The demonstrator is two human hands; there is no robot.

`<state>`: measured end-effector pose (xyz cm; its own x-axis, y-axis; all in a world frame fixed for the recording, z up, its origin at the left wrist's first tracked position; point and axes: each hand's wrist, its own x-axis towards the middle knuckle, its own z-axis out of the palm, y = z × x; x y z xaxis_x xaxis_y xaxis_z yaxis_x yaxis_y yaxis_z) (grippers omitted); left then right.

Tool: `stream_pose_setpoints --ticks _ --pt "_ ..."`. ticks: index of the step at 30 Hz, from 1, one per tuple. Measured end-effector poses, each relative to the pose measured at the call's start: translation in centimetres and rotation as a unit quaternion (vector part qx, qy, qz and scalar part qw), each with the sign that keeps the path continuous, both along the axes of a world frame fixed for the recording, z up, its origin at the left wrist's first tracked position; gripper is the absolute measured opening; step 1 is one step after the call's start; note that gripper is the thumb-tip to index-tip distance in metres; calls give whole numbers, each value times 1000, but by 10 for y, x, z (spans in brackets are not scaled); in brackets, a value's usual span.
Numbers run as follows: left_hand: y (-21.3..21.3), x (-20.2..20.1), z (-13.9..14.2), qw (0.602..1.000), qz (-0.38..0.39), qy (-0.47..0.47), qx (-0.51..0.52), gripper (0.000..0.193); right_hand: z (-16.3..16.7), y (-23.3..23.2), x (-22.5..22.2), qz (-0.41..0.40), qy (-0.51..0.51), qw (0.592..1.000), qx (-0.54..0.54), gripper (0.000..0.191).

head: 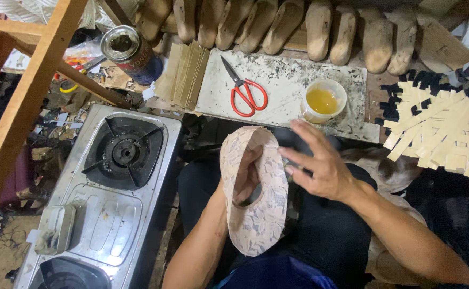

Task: The person holds a fabric shoe upper, presses and shapes it by hand, dips a finger into a cup of glue and smooths the glued edge, then sets the upper onto a shoe last. They repeat the shaping on another upper and place finished uppers in a row with the others.

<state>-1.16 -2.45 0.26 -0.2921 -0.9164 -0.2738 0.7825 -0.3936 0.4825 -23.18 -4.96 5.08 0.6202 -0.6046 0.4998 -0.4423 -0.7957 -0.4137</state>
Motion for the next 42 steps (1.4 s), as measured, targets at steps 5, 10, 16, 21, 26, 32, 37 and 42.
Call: stream_pose_setpoints --ticks 5,10,16,21,26,32,37,42 --pt "10 2 21 998 -8 -19 -53 35 -1 -5 4 -29 38 996 -80 54" --pt "3 -6 25 996 14 -50 -74 39 1 -7 3 -31 8 998 -62 50" --pt "-1 -2 11 972 -24 -140 -188 33 6 0 7 -43 -11 998 -36 35" --pt "7 -6 19 999 -27 -27 -12 35 8 3 8 -53 -15 998 -34 33" --pt "10 -4 29 999 -2 -46 14 32 7 3 7 -40 -4 999 -31 35" --pt "5 2 25 975 55 -108 -186 23 10 0 -4 1 -17 998 -58 54" --pt "1 -5 18 993 7 -108 -54 19 4 -1 -1 15 27 998 -52 61" --pt "-3 -1 6 980 50 -126 -148 19 4 1 1 13 7 998 -64 51"
